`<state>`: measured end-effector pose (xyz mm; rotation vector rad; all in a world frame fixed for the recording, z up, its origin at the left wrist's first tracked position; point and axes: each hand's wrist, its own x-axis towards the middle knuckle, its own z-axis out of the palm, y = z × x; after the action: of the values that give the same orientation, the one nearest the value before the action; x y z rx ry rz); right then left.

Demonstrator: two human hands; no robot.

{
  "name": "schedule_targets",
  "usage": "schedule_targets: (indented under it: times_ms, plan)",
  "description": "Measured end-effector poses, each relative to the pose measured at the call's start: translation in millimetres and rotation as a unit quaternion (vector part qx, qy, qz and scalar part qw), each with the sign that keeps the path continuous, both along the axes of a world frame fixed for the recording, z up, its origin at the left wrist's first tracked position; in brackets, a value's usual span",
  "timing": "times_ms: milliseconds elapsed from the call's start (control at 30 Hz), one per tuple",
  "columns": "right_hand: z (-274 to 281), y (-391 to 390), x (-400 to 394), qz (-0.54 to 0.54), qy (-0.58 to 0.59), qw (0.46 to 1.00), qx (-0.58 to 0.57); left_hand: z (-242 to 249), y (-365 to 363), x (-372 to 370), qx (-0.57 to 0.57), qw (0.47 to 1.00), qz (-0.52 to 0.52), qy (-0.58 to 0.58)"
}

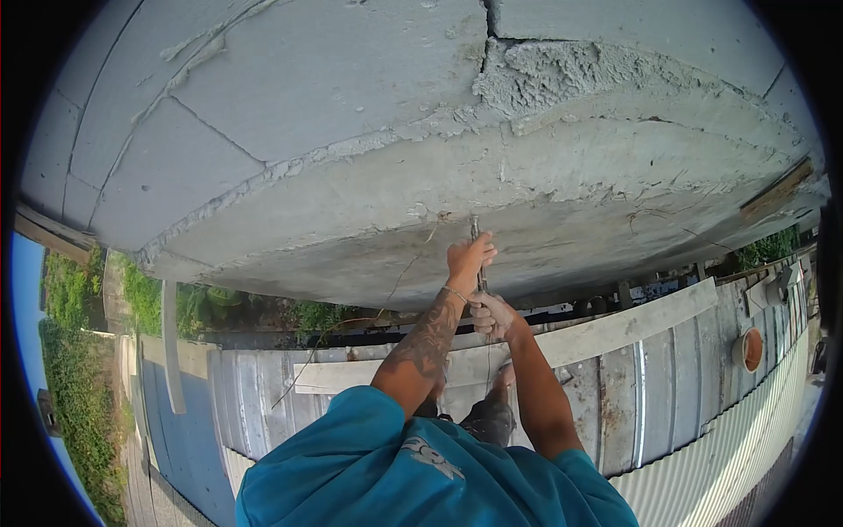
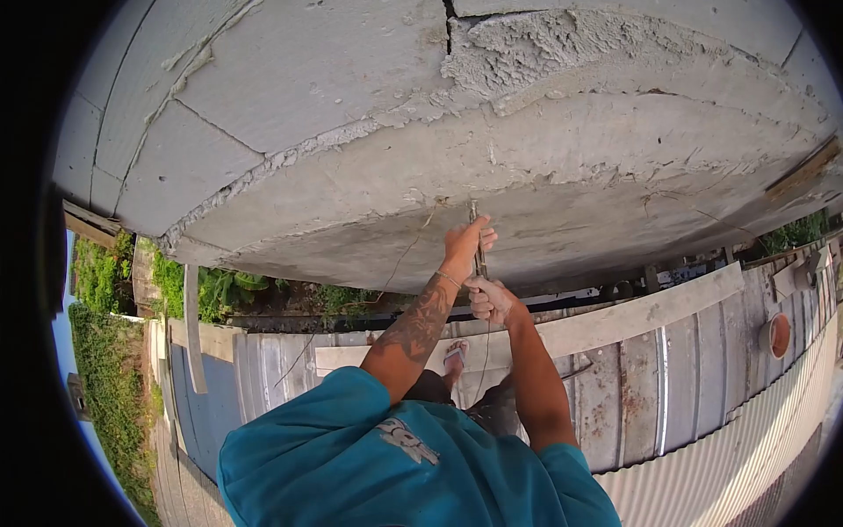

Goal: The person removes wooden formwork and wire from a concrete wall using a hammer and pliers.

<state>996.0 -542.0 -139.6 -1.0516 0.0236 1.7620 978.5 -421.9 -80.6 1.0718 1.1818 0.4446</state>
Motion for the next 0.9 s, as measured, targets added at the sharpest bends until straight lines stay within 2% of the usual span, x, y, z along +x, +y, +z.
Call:
schedule_targets:
  times_ms: [67, 100, 200, 233, 333, 367, 433, 500, 533, 600, 667, 700, 800, 833, 900]
  plan:
    - [-3.6, -28.2, 8.6, 0.063, 0.147, 0.986, 0.051, -20.1, 9.9, -26.9, -0.221, 0.967, -0.063, -0.111]
    - [4.8, -33.2, 1.4, 0.094, -0.010, 0.995, -0.013, -49.9, 5.6, -29.6, -0.158, 0.976, -0.140, -0.051]
    - [20.3, -46.6, -18.4, -0.055, -0.218, 0.974, 0.018, -48.1, -28.5, -31.2, -0.173, 0.976, -0.027, -0.128]
    - [20.4, -50.7, -20.7, -0.086, -0.262, 0.961, 0.023, -41.9, -35.2, -33.4, -0.143, 0.980, -0.070, -0.118]
    - [30.0, -62.2, -25.6, -0.139, -0.332, 0.932, 0.055, -24.4, -54.5, -46.1, -0.057, 0.965, -0.163, -0.199]
    - [36.1, -65.1, -27.4, -0.163, -0.294, 0.939, 0.070, -14.6, -56.9, -50.5, -0.046, 0.961, -0.181, -0.206]
    - [57.9, -65.2, -32.3, -0.184, -0.320, 0.927, 0.075, 7.7, -55.6, -54.1, -0.022, 0.952, -0.213, -0.219]
    - [63.4, -63.8, -31.2, -0.189, -0.323, 0.920, 0.116, 28.8, -59.8, -58.3, -0.051, 0.944, -0.194, -0.263]
    - [61.5, -62.2, -29.1, -0.200, -0.379, 0.894, 0.130, 37.6, -62.4, -60.8, -0.068, 0.939, -0.183, -0.282]
    - [74.6, -65.5, -37.3, -0.210, -0.476, 0.842, 0.144, 44.1, -66.8, -71.1, 0.006, 0.948, -0.203, -0.244]
    - [82.4, -71.0, -43.1, -0.203, -0.470, 0.850, 0.126, 42.5, -56.6, -78.1, 0.060, 0.946, -0.240, -0.208]
    - [85.4, -73.5, -44.6, -0.200, -0.469, 0.852, 0.119, 56.7, -58.9, -82.2, 0.001, 0.955, -0.212, -0.210]
    - [94.3, -79.3, -52.5, -0.187, -0.455, 0.864, 0.101, 59.0, -64.9, -92.4, 0.018, 0.946, -0.240, -0.216]
    - [100.7, -82.1, -56.6, -0.164, -0.483, 0.856, 0.084, 55.3, -68.2, -96.1, 0.103, 0.946, -0.247, -0.181]
    - [92.3, -82.7, -68.5, -0.179, -0.478, 0.855, 0.091, 50.9, -76.7, -111.7, 0.106, 0.948, -0.269, -0.131]
